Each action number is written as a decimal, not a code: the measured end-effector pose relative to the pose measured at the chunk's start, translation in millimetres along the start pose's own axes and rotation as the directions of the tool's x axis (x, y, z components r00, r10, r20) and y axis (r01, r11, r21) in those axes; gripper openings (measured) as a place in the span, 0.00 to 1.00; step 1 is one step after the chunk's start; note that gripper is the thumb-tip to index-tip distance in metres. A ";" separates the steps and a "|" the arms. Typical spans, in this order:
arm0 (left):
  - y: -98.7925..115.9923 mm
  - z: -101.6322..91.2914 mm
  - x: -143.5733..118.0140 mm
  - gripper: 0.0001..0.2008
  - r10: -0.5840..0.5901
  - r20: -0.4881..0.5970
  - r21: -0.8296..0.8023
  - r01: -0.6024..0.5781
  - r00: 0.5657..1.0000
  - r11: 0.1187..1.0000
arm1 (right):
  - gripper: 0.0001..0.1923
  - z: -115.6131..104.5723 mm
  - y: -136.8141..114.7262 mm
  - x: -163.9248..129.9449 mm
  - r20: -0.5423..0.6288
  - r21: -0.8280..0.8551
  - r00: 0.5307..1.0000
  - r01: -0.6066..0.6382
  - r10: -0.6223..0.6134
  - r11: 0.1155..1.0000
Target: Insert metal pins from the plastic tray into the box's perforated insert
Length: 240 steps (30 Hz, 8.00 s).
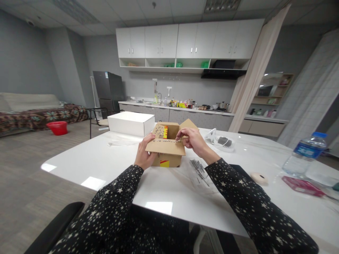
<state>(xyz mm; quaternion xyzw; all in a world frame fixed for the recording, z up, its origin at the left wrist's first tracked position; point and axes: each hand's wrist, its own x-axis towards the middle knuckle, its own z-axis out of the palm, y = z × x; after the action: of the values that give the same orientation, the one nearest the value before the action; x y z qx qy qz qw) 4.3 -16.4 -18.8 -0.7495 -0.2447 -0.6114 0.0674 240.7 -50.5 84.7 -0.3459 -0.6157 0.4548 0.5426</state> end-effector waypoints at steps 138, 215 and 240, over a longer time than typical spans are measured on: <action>-3.1 8.8 0.7 0.19 -0.026 -0.031 -0.029 0.025 0.999 0.999 | 0.13 -95.2 26.0 -91.3 0.260 -0.937 0.892 0.142 0.369 0.318; 3.6 7.1 7.6 0.16 -0.106 -0.074 -0.083 0.100 0.992 0.991 | 0.20 -31.1 20.9 -24.8 0.130 -0.363 0.989 0.117 -0.074 0.924; 0.8 9.4 5.2 0.16 -0.087 -0.058 -0.124 0.079 0.995 0.989 | 0.11 -113.3 7.2 -27.8 0.119 -0.928 0.884 -0.062 0.452 0.368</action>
<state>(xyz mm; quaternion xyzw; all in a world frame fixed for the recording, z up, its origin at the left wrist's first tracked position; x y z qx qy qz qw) 13.7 -11.8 -16.0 -0.7216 -0.2356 -0.6510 0.0037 356.4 -52.6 67.9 -0.5877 -0.7850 0.1838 0.0679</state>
